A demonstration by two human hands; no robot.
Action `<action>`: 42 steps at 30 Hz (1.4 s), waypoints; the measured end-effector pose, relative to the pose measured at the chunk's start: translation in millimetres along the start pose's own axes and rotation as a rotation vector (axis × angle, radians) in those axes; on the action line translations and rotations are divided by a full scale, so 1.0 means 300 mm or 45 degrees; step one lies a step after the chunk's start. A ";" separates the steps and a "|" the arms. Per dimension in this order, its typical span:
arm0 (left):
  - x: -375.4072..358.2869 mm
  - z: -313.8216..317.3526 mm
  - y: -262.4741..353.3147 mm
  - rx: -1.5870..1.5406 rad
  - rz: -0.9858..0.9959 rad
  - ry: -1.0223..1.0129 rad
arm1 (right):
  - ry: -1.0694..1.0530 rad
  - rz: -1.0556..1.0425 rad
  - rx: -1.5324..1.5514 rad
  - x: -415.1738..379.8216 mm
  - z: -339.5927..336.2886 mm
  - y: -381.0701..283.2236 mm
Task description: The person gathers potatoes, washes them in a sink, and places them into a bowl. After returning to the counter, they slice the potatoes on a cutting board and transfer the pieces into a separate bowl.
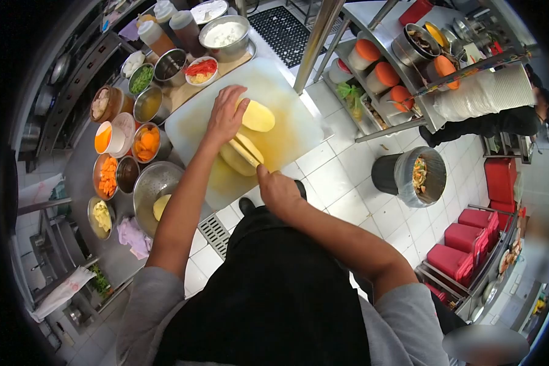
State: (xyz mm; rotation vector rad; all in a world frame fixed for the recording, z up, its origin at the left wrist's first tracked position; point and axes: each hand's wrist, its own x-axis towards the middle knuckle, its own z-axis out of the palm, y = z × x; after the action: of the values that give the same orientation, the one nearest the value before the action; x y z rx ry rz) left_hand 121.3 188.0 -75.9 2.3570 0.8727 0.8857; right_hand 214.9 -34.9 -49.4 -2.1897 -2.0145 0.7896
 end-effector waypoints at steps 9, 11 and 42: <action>0.021 0.038 -0.073 0.036 0.034 -0.005 | 0.025 -0.035 0.077 0.032 0.016 0.029; 0.008 0.004 -0.045 -0.006 0.012 0.004 | 0.048 -0.043 0.077 0.017 -0.013 -0.001; -0.021 -0.059 -0.022 -0.050 0.056 0.018 | 0.025 -0.015 0.016 -0.020 -0.009 -0.046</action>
State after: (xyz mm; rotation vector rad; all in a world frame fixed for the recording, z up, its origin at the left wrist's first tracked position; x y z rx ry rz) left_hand 102.5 191.8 -70.4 2.3466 0.8048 0.9300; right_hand 203.5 -37.9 -39.8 -2.1676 -2.0058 0.7742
